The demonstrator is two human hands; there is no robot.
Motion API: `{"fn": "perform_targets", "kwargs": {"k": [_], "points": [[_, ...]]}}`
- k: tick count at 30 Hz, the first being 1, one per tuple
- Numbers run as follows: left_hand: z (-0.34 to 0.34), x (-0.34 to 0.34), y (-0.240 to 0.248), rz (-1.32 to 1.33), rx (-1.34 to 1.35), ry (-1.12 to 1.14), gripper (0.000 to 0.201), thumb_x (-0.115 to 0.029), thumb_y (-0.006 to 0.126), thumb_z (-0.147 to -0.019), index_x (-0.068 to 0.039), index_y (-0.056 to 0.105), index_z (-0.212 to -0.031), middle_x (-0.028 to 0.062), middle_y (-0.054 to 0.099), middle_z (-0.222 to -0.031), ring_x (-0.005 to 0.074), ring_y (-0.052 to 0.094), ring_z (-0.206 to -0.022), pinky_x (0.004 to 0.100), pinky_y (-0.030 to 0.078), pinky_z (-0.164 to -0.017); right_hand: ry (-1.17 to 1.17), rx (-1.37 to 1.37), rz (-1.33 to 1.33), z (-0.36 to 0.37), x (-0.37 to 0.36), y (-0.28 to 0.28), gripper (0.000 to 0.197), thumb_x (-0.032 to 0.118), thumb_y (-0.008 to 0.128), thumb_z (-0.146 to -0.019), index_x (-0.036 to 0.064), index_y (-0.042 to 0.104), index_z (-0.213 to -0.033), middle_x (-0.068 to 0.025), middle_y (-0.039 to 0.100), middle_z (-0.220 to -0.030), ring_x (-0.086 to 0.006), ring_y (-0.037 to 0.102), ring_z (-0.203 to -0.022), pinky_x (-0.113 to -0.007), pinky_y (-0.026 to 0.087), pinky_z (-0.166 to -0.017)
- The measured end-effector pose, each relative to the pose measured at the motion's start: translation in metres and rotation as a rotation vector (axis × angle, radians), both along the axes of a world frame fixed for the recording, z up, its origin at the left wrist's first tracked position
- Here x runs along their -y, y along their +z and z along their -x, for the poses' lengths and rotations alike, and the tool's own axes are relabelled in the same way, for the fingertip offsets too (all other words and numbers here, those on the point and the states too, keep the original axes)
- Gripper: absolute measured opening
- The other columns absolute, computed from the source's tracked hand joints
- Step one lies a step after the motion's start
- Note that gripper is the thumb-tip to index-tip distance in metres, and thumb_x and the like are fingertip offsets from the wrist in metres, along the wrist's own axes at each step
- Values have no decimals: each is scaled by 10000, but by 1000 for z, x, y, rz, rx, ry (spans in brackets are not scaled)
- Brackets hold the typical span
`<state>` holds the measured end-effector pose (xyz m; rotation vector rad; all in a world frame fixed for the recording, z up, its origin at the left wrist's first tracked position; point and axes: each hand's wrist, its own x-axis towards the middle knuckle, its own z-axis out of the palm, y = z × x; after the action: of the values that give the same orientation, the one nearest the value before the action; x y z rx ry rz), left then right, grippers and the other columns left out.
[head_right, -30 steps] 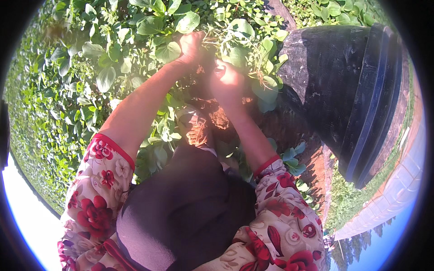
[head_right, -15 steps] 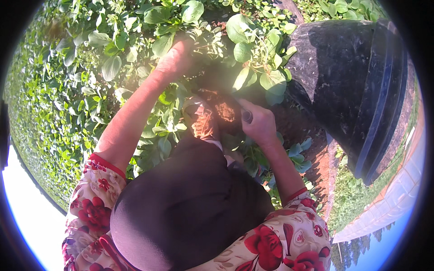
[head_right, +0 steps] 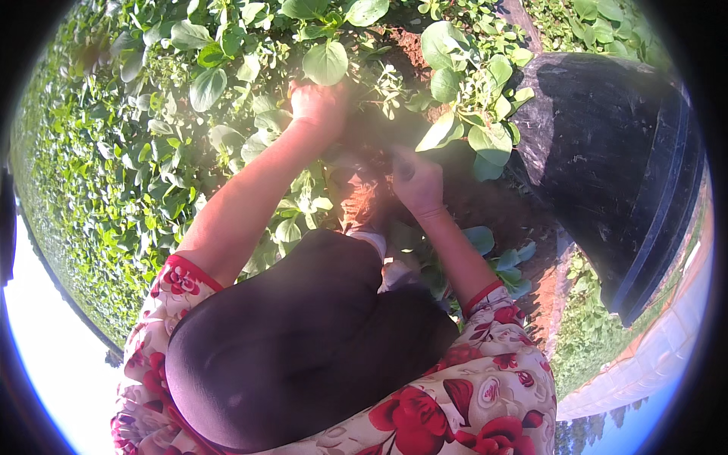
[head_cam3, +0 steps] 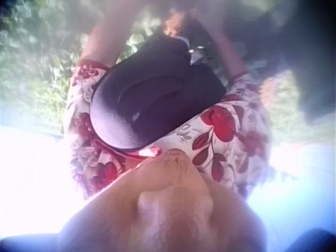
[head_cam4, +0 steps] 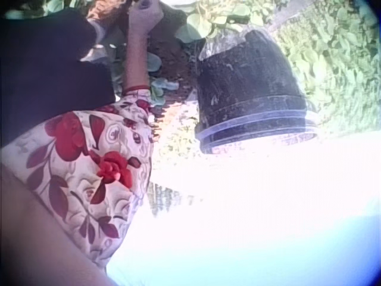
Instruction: The person pulls weeds from the soil among green leafy plants using a small hand tool and places them into a black plastic bucket.
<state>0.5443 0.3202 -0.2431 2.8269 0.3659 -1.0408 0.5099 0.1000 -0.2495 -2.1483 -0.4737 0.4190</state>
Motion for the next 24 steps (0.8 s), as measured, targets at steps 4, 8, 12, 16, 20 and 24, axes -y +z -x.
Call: {"fn": "perform_targets", "kwargs": {"k": [4,8,12,16,20,24], "points": [[-4,-9,-1,-11,-5,-26,330,-237,613,-821,-212,558,-1146,92,682,-950,280,684,-871,422,547,-736,49,85,39,-10,-3,7,242,21,644,-774,29,674,-1014,-158,664,-754,-268,674,-653,-311,521,-599],[-3,-15,3,113,7,109,383,-161,589,-774,-138,614,-1155,113,686,-1028,273,667,-969,534,442,-916,194,194,164,-25,-11,28,221,78,642,-786,103,662,-1005,-126,655,-734,-293,649,-639,-350,516,-582],[-2,-41,-26,231,-1,203,309,-194,589,-750,-44,667,-1008,152,674,-1018,279,647,-1006,353,511,-879,142,92,145,-21,-2,27,216,85,648,-802,86,657,-1018,-135,666,-771,-272,672,-687,-335,524,-625],[-4,-47,-20,50,-23,-155,346,-219,665,-706,-21,656,-989,170,676,-1018,285,658,-972,340,534,-840,-32,18,182,3,27,33,250,51,669,-795,23,668,-1044,-137,697,-810,-172,689,-699,-288,524,-657],[3,-56,-46,250,111,370,443,-221,714,-679,-32,630,-1070,163,680,-1015,284,654,-982,339,533,-840,-23,143,-52,0,21,-2,249,13,663,-791,-10,665,-1039,-127,699,-799,-153,666,-653,-277,512,-637],[-1,-56,-56,453,164,332,460,-233,708,-711,-48,607,-1120,159,654,-1103,260,634,-1032,327,509,-884,83,144,1,-36,-60,-41,297,78,659,-765,96,670,-1062,-147,649,-720,-282,643,-612,-340,518,-569]]}}
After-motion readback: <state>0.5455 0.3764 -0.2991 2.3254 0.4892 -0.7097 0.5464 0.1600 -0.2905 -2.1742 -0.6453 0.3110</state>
